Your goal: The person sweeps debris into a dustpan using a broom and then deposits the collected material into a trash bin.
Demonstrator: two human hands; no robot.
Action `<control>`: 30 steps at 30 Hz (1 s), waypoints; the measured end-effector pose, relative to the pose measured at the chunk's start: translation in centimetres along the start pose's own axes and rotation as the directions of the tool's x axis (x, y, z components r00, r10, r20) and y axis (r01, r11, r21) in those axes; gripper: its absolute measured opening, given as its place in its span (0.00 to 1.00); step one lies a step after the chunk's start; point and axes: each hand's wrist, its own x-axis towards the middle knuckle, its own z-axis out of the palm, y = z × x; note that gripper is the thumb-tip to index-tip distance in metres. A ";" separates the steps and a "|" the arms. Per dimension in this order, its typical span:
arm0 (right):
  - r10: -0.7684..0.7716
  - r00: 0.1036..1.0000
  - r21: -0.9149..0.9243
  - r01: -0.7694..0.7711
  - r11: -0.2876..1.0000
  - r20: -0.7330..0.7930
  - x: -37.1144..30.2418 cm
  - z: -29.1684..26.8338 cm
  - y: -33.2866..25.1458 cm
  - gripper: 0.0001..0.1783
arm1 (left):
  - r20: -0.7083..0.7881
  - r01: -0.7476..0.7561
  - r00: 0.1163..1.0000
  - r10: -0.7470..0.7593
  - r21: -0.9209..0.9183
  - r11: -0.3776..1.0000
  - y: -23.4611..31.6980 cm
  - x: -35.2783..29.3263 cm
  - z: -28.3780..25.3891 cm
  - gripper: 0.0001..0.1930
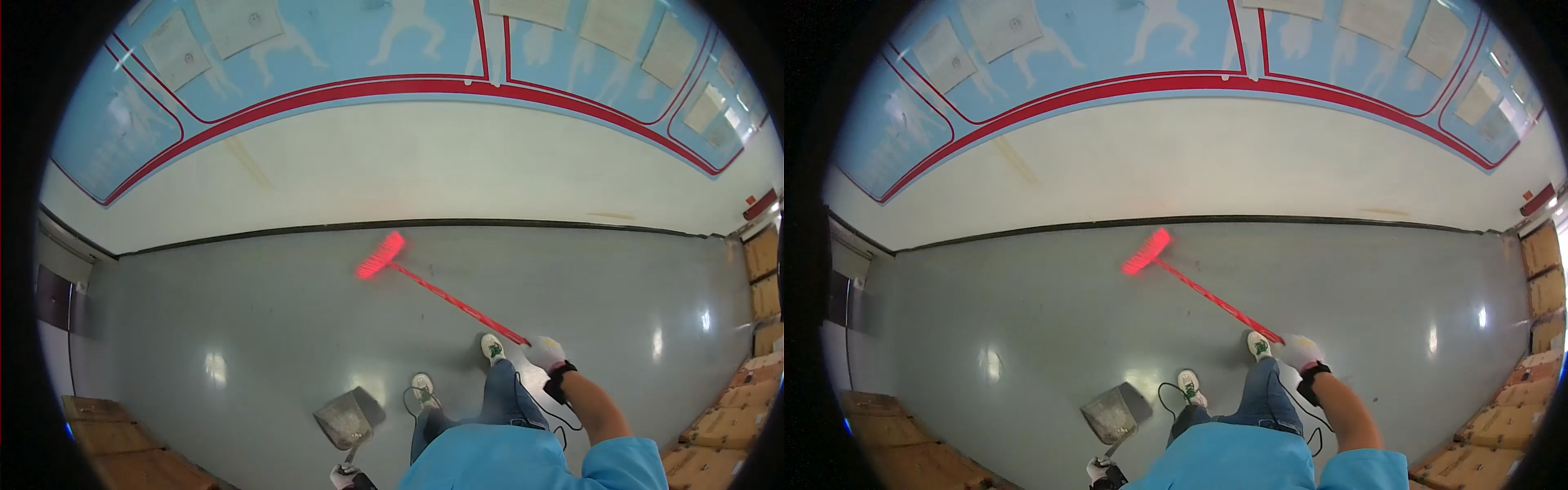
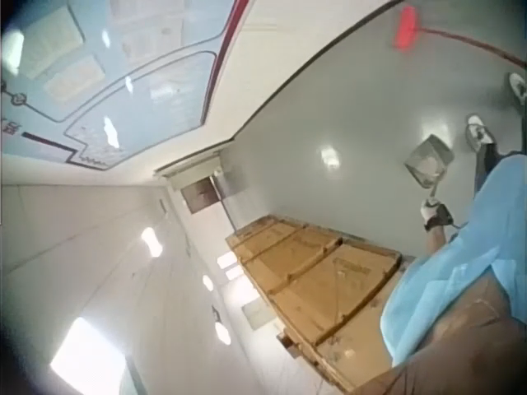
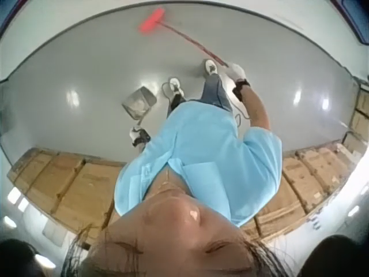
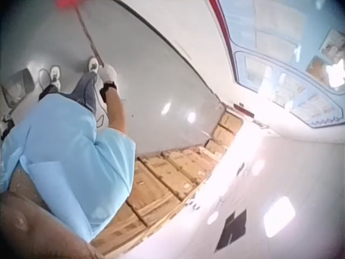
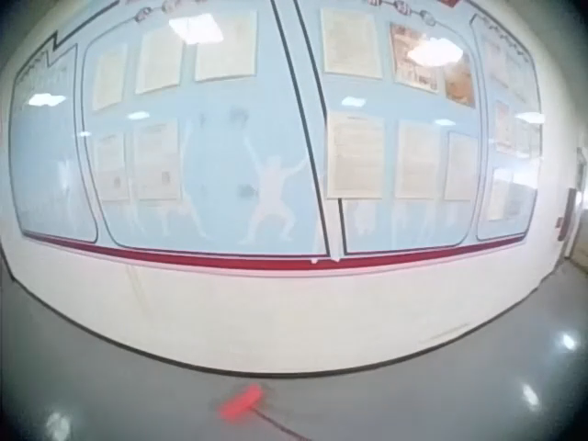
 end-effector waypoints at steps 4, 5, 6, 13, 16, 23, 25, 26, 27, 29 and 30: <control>-0.168 0.986 -0.008 0.168 0.986 0.007 7.9 -1.1 -2.1 0.17 | -0.097 -0.010 0.995 0.000 -0.103 0.995 -5.8 -3.9 2.2 0.05; -0.223 0.975 -0.013 0.223 0.975 0.005 11.2 -0.4 -2.5 0.17 | -0.113 -0.104 0.989 0.096 -0.069 0.992 -6.3 -3.8 1.0 0.05; -0.305 0.952 -0.013 0.305 0.952 0.005 13.6 0.1 -4.2 0.17 | -0.038 -0.183 0.983 0.180 -0.100 0.978 -6.1 -4.1 -2.0 0.06; -0.311 0.949 -0.146 0.315 0.938 0.048 28.8 -5.3 5.6 0.19 | -0.017 -0.198 0.980 0.200 -0.235 0.952 -26.4 -18.5 9.5 0.09; -0.333 0.937 -0.080 0.342 0.936 0.107 29.2 -8.2 18.8 0.20 | 0.004 -0.197 0.977 0.212 -0.350 0.916 -34.9 -25.7 10.5 0.11; -0.219 0.967 -0.180 0.240 0.954 0.129 19.2 -21.8 39.1 0.17 | 0.118 -0.005 0.987 0.107 -0.648 0.761 -48.5 -28.8 6.1 0.11; -0.261 0.959 -0.176 0.278 0.945 0.112 18.3 -24.4 44.9 0.15 | 0.151 -0.109 0.971 0.184 -0.404 0.908 -53.8 -30.4 6.8 0.11; -0.292 0.950 -0.114 0.304 0.946 0.109 19.4 -24.9 47.3 0.15 | 0.231 0.001 0.964 0.132 -0.498 0.867 -56.7 -29.8 5.4 0.11; -0.301 0.946 -0.078 0.311 0.947 0.119 19.8 -26.0 49.1 0.16 | 0.126 -0.017 0.985 0.120 -0.618 0.786 -59.9 -29.7 5.4 0.11; -0.342 0.927 -0.078 0.356 0.931 0.156 22.0 -27.1 49.0 0.17 | 0.127 0.024 0.988 0.091 -0.699 0.715 -65.3 -30.5 5.6 0.11; -0.373 0.909 -0.044 0.387 0.921 0.188 22.6 -27.0 47.8 0.17 | 0.117 0.025 0.990 0.084 -0.716 0.698 -67.8 -31.1 5.7 0.11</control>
